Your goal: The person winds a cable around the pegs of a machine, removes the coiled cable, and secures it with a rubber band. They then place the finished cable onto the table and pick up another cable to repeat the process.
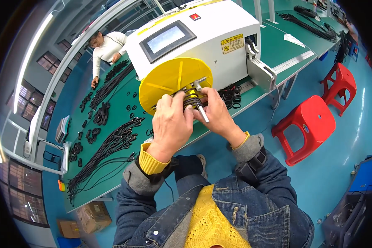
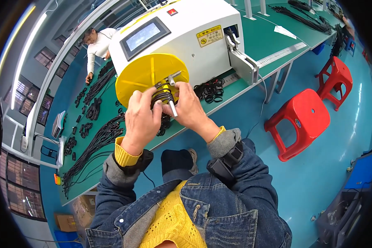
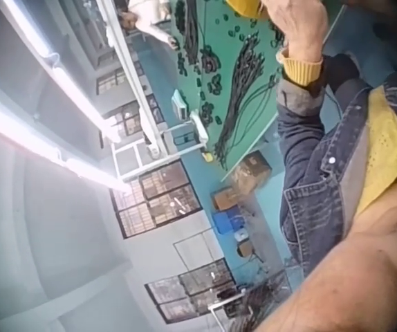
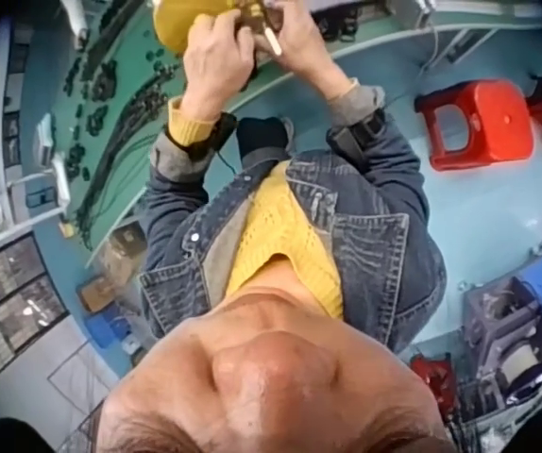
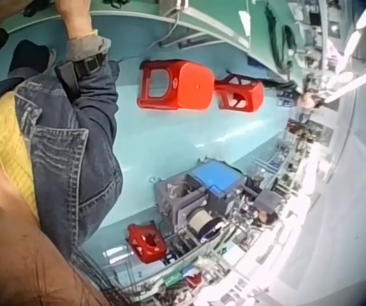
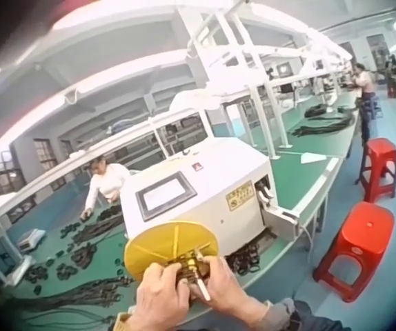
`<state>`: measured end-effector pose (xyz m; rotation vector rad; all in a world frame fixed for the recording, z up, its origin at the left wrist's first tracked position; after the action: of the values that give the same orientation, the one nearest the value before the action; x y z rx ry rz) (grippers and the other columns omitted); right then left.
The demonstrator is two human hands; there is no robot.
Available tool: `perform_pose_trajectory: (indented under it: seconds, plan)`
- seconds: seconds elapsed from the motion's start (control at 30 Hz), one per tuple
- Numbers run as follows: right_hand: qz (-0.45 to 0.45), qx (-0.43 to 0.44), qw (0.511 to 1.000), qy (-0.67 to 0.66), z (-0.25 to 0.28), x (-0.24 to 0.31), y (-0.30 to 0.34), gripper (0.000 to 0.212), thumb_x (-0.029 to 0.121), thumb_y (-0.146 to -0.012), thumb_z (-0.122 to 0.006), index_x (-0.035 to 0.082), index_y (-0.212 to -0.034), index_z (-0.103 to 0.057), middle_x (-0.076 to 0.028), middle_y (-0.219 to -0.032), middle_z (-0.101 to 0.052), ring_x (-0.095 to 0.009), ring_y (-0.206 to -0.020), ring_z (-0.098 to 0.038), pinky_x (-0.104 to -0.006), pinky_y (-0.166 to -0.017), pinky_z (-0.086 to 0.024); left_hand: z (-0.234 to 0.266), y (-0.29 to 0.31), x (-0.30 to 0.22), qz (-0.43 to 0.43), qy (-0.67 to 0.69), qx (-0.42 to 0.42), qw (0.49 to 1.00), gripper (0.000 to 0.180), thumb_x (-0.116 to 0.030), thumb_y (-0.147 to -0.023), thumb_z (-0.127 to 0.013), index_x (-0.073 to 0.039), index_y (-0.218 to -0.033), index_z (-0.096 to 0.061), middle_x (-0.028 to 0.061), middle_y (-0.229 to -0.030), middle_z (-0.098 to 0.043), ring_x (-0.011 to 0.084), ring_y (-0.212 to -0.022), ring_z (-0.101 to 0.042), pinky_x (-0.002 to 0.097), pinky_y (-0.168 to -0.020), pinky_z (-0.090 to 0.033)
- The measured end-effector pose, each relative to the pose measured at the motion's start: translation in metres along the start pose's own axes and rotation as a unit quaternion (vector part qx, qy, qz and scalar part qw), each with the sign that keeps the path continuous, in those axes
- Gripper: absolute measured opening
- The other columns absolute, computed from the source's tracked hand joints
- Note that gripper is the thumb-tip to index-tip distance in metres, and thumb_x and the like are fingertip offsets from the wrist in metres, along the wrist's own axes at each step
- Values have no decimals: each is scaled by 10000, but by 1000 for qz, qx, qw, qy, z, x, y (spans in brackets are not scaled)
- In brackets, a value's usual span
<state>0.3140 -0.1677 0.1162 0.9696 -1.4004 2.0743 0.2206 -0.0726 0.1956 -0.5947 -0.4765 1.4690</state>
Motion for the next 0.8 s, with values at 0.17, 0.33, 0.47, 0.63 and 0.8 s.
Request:
perform_pose_trajectory:
  seconds: [0.17,0.33,0.47,0.63,0.8]
  plan:
    - [84,-82,991,64,-10,-6,-1,639,234,-721,-712,-48,-1181,-370,-220,-1090,-462,-299,-869,-510,-364,-762,-449,-8,-5,-1,42,3,35,998,319,-122,-762,-548,30,-1043,-542,170,-823,-493,333,-788,-508,427,-686,-428]
    - [43,-57,997,-35,-16,-4,-3,770,198,-695,-713,-50,-1267,-261,-250,-1130,-417,-367,-963,-478,-397,-852,-417,-3,-7,-5,65,-44,88,993,383,-141,-785,-514,57,-1112,-503,209,-905,-490,362,-873,-498,444,-718,-425]
    - [84,-46,995,-9,-15,-5,-7,825,183,-697,-700,-45,-1311,-198,-270,-1157,-391,-410,-1027,-456,-414,-903,-396,-9,0,-1,31,-113,46,992,434,-146,-801,-498,81,-1169,-448,228,-960,-486,381,-917,-486,460,-726,-429]
    - [84,4,996,-15,-13,-7,-9,825,178,-716,-676,-41,-1331,-171,-281,-1200,-364,-432,-1084,-429,-429,-946,-373,-10,6,-1,78,-4,86,993,458,-142,-821,-491,98,-1198,-390,251,-986,-485,409,-908,-493,478,-739,-428]
    - [56,43,996,-59,-15,-8,-5,800,167,-717,-672,-47,-1324,-197,-268,-1174,-391,-431,-1078,-433,-428,-940,-372,-9,5,5,84,68,81,991,370,-138,-837,-494,77,-1129,-419,253,-931,-494,421,-828,-522,480,-707,-437]
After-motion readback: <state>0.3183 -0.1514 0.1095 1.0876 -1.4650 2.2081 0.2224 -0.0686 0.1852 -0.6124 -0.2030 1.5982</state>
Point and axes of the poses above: each hand's wrist, its own y-axis away from the middle knuckle, its own z-axis out of the back of the hand, x = y × z, the point moved 1 cm from there along -y, towards the middle knuckle
